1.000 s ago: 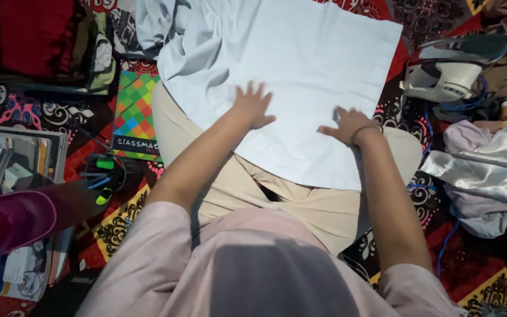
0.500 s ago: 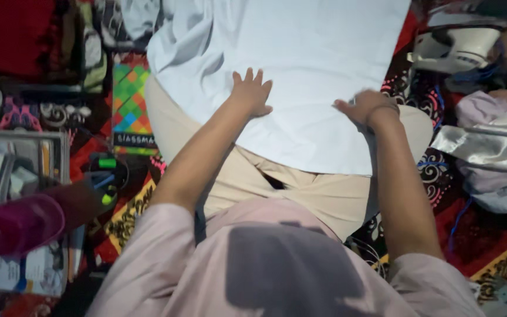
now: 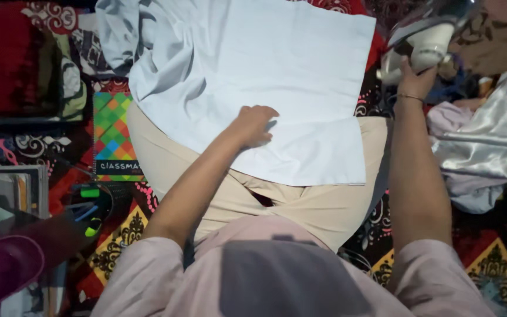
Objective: The person irons a white shirt laid out on the floor, then folds it neatly. They also handle a black shirt, placing it on top of the folded white shirt.
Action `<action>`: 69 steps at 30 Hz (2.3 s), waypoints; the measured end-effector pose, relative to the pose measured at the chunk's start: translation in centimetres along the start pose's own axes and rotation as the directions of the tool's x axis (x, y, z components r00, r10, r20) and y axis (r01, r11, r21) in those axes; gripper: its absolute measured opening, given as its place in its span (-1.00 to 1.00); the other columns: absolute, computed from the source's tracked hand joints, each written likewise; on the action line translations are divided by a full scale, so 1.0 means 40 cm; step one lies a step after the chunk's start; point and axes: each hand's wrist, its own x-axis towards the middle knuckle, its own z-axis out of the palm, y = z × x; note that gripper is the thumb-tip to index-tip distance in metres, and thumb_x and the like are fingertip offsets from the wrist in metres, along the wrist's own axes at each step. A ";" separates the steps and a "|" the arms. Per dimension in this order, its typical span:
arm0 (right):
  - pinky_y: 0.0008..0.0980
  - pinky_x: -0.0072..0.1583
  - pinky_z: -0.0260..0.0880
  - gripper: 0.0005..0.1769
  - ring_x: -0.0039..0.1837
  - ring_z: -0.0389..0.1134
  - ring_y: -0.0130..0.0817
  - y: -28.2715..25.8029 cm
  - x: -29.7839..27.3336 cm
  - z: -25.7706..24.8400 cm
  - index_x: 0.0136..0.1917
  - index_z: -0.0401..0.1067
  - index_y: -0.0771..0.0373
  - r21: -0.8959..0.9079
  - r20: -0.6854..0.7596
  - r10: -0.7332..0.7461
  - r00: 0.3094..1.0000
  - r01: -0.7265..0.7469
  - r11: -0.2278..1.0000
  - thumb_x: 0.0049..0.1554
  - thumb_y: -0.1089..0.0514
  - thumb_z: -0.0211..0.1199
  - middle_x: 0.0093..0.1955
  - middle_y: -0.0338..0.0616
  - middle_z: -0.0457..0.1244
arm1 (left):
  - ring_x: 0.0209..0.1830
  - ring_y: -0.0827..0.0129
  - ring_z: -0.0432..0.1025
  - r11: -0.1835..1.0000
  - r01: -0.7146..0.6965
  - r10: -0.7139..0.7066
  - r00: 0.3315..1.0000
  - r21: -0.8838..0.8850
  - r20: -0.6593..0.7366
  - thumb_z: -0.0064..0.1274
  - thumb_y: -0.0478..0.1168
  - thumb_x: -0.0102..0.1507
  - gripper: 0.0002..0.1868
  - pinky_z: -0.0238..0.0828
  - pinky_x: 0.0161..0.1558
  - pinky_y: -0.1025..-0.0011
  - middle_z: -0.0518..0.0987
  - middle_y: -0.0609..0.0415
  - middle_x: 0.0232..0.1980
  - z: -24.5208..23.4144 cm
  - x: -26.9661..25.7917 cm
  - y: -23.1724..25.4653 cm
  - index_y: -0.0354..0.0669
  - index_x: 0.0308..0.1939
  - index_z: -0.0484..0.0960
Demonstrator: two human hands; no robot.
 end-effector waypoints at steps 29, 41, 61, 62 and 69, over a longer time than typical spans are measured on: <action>-0.05 -0.27 0.40 -0.24 -0.29 0.43 0.02 -0.470 -0.126 0.511 -0.22 0.51 0.23 -0.620 0.563 -0.043 0.825 0.457 0.638 -0.12 -0.53 0.52 -0.33 0.08 0.37 | 0.01 0.07 0.45 0.835 -0.097 -0.260 0.797 -0.541 -0.545 0.11 -0.25 0.24 -0.77 0.39 0.05 0.21 0.58 -0.06 -0.04 -0.074 0.103 -0.036 -0.20 -0.04 0.56; -0.04 -0.15 0.41 -0.29 -0.21 0.43 0.07 -0.528 -0.256 0.168 -0.08 0.54 0.14 -0.073 0.964 -0.153 0.220 0.765 0.640 -0.26 -0.43 0.48 -0.31 0.04 0.37 | 0.53 -0.03 0.05 0.988 0.130 -0.153 0.909 -0.086 -0.388 0.11 -0.12 0.24 -0.36 -0.03 0.42 -0.04 0.27 -0.20 0.44 -0.045 0.016 0.026 -0.33 0.33 0.33; -0.01 -0.21 0.42 -0.22 -0.23 0.44 0.08 -0.388 -0.126 0.347 -0.16 0.54 0.27 -0.714 0.448 0.114 0.887 0.278 0.643 -0.10 -0.52 0.52 -0.28 0.12 0.37 | 0.57 -0.01 0.04 0.932 0.194 -0.286 0.912 -0.306 -0.294 0.09 -0.07 0.25 -0.24 -0.12 0.49 -0.04 0.13 -0.25 0.56 -0.050 0.113 0.005 -0.25 0.47 0.20; 0.00 -0.19 0.41 -0.22 -0.21 0.44 0.08 -0.418 -0.157 0.336 -0.14 0.54 0.28 -0.697 0.491 0.146 0.859 0.287 0.658 -0.11 -0.51 0.51 -0.26 0.11 0.38 | 0.51 0.07 0.18 0.868 0.159 -0.331 0.892 -0.469 -0.309 0.08 -0.08 0.25 -0.25 -0.04 0.50 0.03 0.17 -0.22 0.55 -0.051 0.117 -0.002 -0.19 0.47 0.23; -0.05 -0.19 0.39 -0.28 -0.26 0.41 0.00 -0.574 -0.305 0.327 -0.08 0.53 0.21 -0.120 0.908 -0.209 0.362 0.705 0.699 -0.19 -0.44 0.48 -0.34 0.00 0.35 | 0.52 0.14 0.19 0.162 -0.085 -0.710 0.682 -0.983 -0.176 -0.04 -0.13 0.32 -0.44 0.15 0.38 0.24 0.34 -0.13 0.46 -0.052 0.158 -0.116 -0.19 0.39 0.34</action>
